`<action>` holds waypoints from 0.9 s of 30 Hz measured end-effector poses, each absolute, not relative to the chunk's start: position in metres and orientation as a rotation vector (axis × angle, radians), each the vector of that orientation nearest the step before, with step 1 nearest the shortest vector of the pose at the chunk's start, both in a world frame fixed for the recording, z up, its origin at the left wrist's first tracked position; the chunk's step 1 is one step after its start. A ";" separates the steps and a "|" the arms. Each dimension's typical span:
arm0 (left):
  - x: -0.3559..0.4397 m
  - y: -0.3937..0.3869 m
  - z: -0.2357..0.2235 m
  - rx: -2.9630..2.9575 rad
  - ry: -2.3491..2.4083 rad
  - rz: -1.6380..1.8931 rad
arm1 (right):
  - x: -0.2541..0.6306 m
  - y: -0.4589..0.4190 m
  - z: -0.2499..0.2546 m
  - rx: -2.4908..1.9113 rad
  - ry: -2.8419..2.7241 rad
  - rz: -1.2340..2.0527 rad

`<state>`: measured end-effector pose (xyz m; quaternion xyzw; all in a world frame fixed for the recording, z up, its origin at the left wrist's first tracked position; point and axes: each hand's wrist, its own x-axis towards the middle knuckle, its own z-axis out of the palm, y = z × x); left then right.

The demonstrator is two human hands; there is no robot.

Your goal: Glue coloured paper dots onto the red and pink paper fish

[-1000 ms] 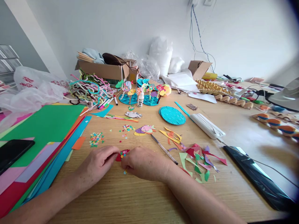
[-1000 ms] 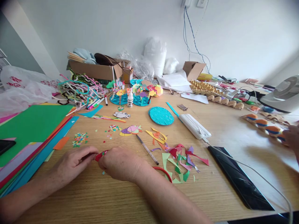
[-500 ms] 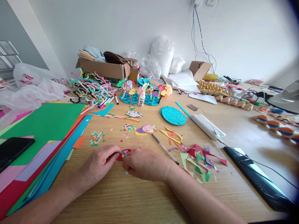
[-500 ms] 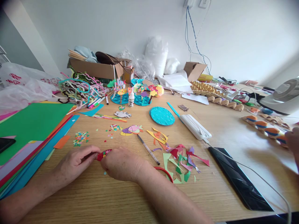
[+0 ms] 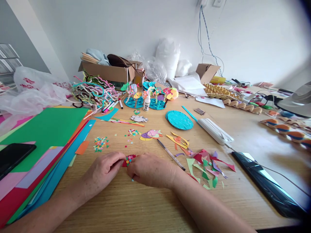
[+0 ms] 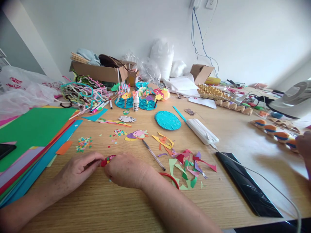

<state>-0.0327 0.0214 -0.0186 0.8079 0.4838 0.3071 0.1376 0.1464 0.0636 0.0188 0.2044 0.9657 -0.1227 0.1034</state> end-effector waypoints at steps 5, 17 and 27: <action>-0.032 0.021 -0.018 2.303 1.404 0.881 | 0.148 0.067 0.015 0.625 2.834 -0.454; -0.023 0.016 -0.009 1.668 1.319 0.528 | 0.159 0.079 0.017 0.644 2.946 -1.154; -0.009 0.005 -0.011 1.182 1.207 0.740 | 0.154 0.071 0.020 0.734 3.086 -1.137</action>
